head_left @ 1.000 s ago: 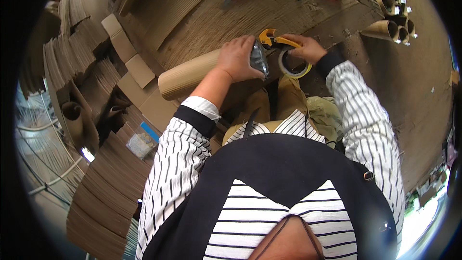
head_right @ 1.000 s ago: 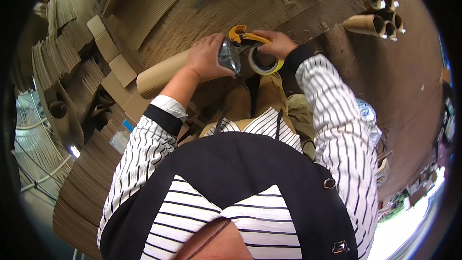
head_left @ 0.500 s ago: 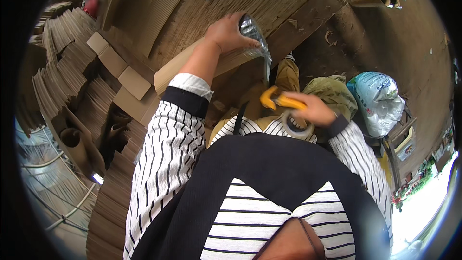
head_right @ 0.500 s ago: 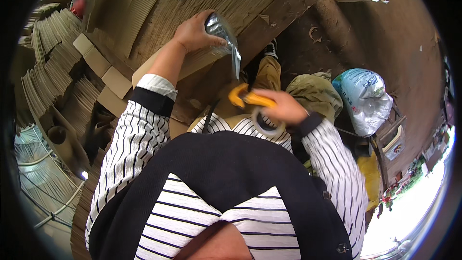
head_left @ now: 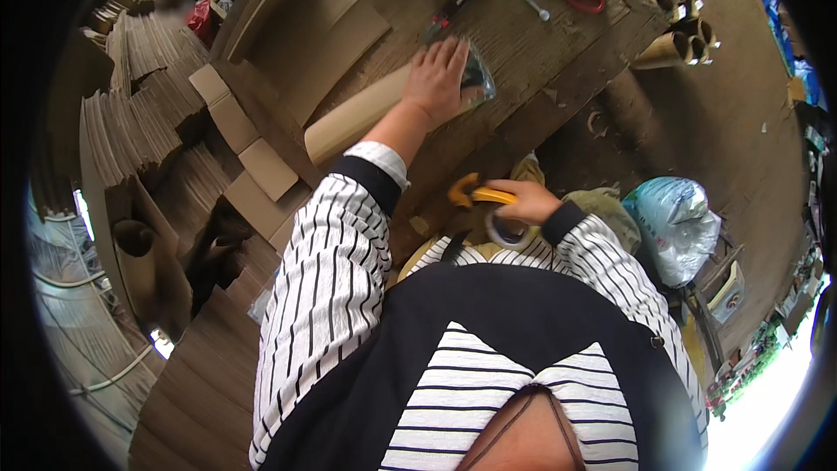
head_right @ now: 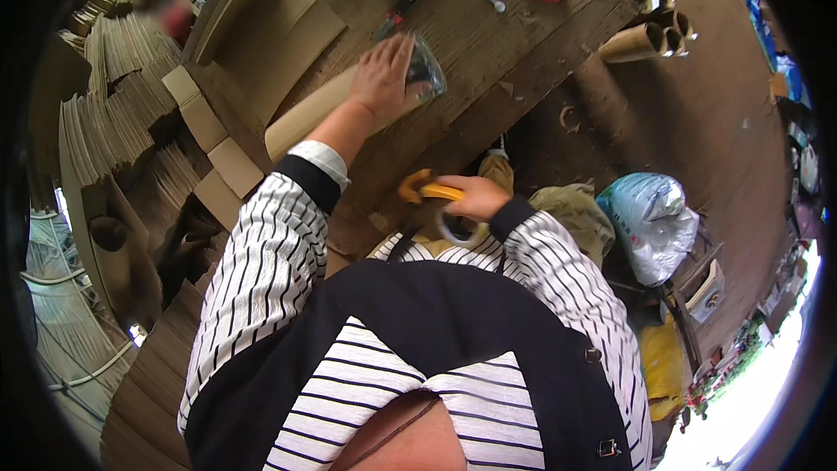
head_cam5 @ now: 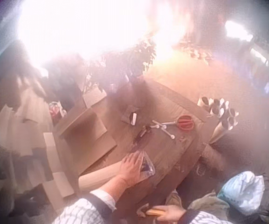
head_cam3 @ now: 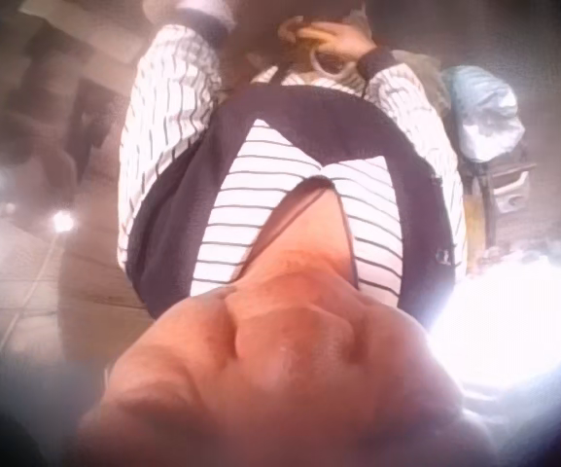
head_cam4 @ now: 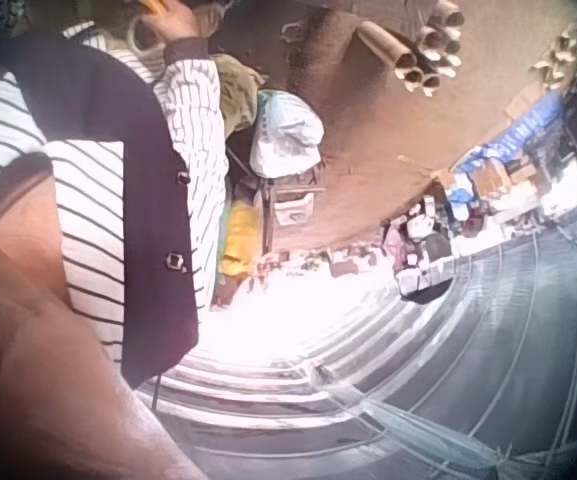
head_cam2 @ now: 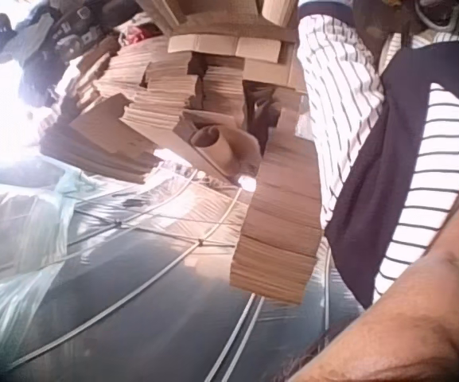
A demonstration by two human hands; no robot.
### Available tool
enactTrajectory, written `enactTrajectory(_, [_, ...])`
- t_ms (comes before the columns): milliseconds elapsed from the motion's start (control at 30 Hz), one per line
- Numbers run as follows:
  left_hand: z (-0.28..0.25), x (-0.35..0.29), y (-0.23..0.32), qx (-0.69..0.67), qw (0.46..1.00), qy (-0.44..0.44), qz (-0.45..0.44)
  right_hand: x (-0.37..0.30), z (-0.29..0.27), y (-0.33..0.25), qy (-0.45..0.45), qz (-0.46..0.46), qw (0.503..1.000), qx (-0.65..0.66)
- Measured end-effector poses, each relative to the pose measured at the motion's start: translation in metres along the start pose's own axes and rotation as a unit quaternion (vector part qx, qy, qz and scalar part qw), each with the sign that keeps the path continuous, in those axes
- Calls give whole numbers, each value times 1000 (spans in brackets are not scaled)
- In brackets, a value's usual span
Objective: The person rolls sheets of corrugated cardboard into cylindrical tubes and secures them with clear tape using a handheld dispenser. They then trim the edges of the tubes with scissors and place the finished tubes upright on the floor.
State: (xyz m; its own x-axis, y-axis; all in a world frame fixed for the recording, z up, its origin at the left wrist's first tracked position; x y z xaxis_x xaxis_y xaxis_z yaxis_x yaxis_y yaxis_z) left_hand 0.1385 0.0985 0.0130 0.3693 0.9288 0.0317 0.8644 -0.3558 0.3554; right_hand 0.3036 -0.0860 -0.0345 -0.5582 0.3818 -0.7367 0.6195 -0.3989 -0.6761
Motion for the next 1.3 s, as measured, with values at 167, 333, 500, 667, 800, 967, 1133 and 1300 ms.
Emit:
enactTrajectory(167, [1, -27, -44, -32, 994, -30, -97, -82, -77, 51, 123, 75, 989, -31])
enactTrajectory(333, [2, -46, -93, -67, 980, -48, -182, -118, -86, 73, 163, 133, 978, 8])
enactTrajectory(500, [3, -21, -27, 15, 988, 57, -141, -111, -77, 51, 159, 131, 978, 22])
enactTrajectory(667, [3, -33, -41, -97, 993, 45, -56, -113, -77, 26, 155, 127, 979, -47])
enactTrajectory(800, [-15, -87, -61, -25, 999, -3, 27, -127, -81, 35, 185, 131, 974, -19])
enactTrajectory(967, [-73, -200, -144, 40, 978, -27, -203, -148, -87, 50, 218, 146, 964, -49])
enactTrajectory(1133, [-18, -342, -257, -148, 839, 79, -517, -128, -91, 47, 224, 113, 967, -51])
enactTrajectory(1300, [-83, -246, -224, -372, 706, 359, -485, -122, -123, 7, 273, 23, 960, -55])
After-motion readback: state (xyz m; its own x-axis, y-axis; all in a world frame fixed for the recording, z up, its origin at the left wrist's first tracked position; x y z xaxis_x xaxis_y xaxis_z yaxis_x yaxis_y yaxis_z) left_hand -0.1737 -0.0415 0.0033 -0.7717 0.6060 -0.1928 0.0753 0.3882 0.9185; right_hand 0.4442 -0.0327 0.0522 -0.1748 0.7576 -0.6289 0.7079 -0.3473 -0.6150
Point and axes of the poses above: each hand's wrist, its own x-axis towards the middle knuckle, its own z-axis out of the palm, y = z × x, the point moved 10 cm from there along x, towards the middle knuckle, and after that the axes turned 3 degrees about z, right-handed, at the moved point
